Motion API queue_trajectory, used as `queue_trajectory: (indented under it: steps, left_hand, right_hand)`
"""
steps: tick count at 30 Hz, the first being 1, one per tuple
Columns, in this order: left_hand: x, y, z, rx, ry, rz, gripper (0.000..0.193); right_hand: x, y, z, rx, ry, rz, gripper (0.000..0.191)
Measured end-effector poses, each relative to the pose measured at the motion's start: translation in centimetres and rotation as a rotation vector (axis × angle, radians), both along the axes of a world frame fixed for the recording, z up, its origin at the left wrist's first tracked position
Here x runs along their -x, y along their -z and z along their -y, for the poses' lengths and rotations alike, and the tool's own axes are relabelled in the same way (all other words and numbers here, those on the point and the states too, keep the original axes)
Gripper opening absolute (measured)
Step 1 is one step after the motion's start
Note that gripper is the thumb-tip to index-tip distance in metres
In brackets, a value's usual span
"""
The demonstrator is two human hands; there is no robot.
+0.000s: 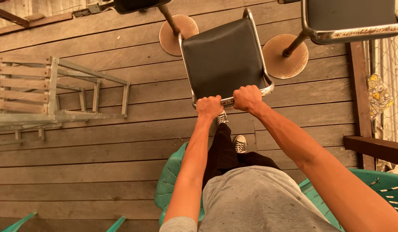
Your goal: The person moves several metal and plastic chairs and stools around a wooden deck, positioning them under tables. They then pick up two bowls of food and place them on a table, followed by collecting and stacking several drinking glasses.
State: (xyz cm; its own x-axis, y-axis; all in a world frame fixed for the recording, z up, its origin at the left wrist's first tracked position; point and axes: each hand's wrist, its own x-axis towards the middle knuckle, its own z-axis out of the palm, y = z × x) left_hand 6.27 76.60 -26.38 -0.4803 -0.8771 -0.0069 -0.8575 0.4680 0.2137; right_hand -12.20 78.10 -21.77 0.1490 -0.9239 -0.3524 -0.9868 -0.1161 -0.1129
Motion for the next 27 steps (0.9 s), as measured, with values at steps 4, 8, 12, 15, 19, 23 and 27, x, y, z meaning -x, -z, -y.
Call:
queue_trajectory:
  steps: [4,8,12,15,19,23,27]
  left_hand:
    - [3.3,1.0,4.6,0.04,0.1,-0.007,0.012]
    - [4.7,0.4,9.9,0.061,0.233,-0.014,0.013]
    - [5.2,-1.5,15.1,0.184,0.286,-0.079,0.012]
    - [5.0,-2.2,17.6,0.163,0.282,-0.059,0.01]
    - [3.6,-1.9,19.3,0.157,0.234,-0.082,0.011]
    - [2.3,-1.9,19.9,0.142,0.204,-0.083,0.008]
    - [2.2,-2.4,20.8,0.111,0.183,-0.068,0.011]
  right_hand:
    - [2.9,0.4,2.9,0.016,0.102,0.01,0.017]
    - [4.2,-0.8,6.0,0.006,0.207,0.002,0.019]
    - [4.4,-3.2,10.1,0.054,0.249,0.023,0.02]
    - [4.4,-4.4,12.7,0.039,0.249,0.004,0.021]
    - [3.2,-4.7,15.1,0.031,0.222,0.002,0.019]
    - [2.0,-5.1,16.3,0.007,0.176,-0.014,0.023]
    - [1.8,-5.8,17.5,-0.006,0.167,-0.048,0.024]
